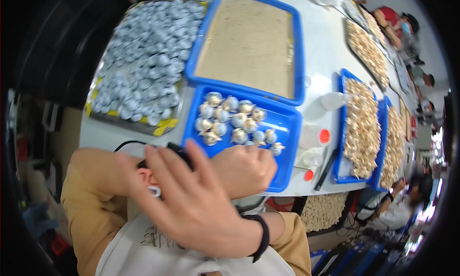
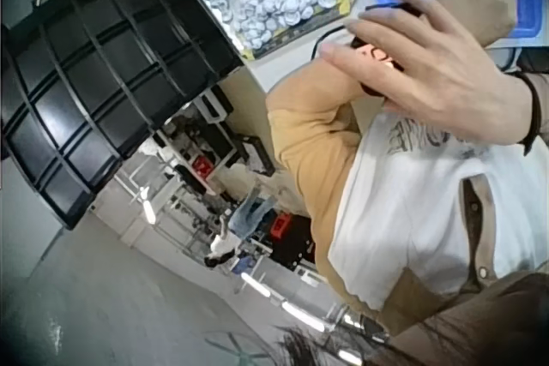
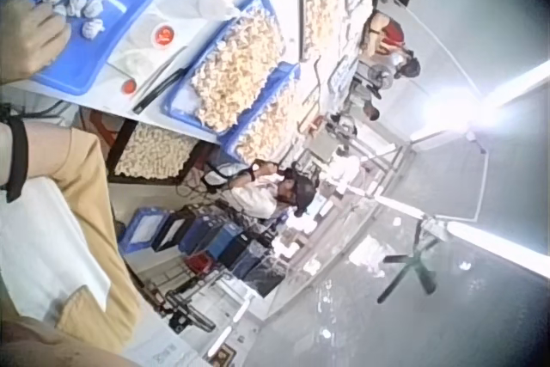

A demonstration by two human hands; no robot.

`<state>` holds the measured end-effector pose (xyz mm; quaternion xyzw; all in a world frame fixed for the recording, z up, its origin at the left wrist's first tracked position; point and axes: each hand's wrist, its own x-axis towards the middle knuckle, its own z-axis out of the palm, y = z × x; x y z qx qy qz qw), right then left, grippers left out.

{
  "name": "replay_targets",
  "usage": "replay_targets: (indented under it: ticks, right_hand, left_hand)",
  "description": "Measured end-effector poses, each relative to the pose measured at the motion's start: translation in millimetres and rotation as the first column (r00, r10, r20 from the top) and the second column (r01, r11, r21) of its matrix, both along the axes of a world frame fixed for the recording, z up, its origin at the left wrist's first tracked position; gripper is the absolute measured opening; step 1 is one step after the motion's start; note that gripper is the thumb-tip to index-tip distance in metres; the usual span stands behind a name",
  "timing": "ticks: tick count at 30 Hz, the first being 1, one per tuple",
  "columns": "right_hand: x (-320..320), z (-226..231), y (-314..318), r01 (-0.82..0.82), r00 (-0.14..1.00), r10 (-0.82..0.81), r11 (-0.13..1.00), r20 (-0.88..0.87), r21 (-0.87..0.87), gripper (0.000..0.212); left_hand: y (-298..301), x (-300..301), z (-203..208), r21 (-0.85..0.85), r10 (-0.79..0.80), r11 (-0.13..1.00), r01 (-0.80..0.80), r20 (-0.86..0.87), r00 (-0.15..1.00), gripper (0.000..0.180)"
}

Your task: The person assembles small decorative figures by hand. They pick up a light blue base and a beige component, apply a small amount of adhesive from a squeeze bottle, and press the parts together. The completed figures are placed into a blue tray.

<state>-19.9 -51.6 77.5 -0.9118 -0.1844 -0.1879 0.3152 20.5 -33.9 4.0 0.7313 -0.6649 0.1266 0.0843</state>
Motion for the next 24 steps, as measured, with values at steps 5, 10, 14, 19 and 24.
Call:
replay_targets:
  ticks: [5,10,14,19,24]
  right_hand:
    - [-9.7,-19.3,-1.2,-0.001,0.995,-0.012,0.991,0.095,0.133,0.038]
    - [-11.9,-19.7,-8.6,-0.169,0.98,0.149,0.973,0.131,0.157,0.037]
    - [-12.3,-25.4,-8.6,-0.16,0.979,0.135,0.974,0.154,0.158,0.037]
    - [-11.5,-16.0,-12.1,-0.138,0.99,0.133,0.986,0.053,0.099,0.036]
    - [-12.9,-8.2,-20.7,-0.051,0.995,0.045,0.996,0.092,0.069,0.037]
  left_hand:
    - [-4.7,4.8,11.9,0.117,-0.052,0.986,0.122,-0.478,0.877,0.011]
    - [0.1,3.7,22.6,0.246,0.253,0.936,0.251,-0.967,0.002,0.014]
    - [-5.5,10.8,43.1,0.482,0.523,0.847,0.223,-0.687,-0.504,0.012]
    - [-3.6,-0.2,13.1,-0.087,-0.126,0.989,0.119,-0.914,0.385,0.013]
    - [-8.2,-4.4,35.9,0.027,-0.003,0.999,0.031,-0.707,0.707,0.014]
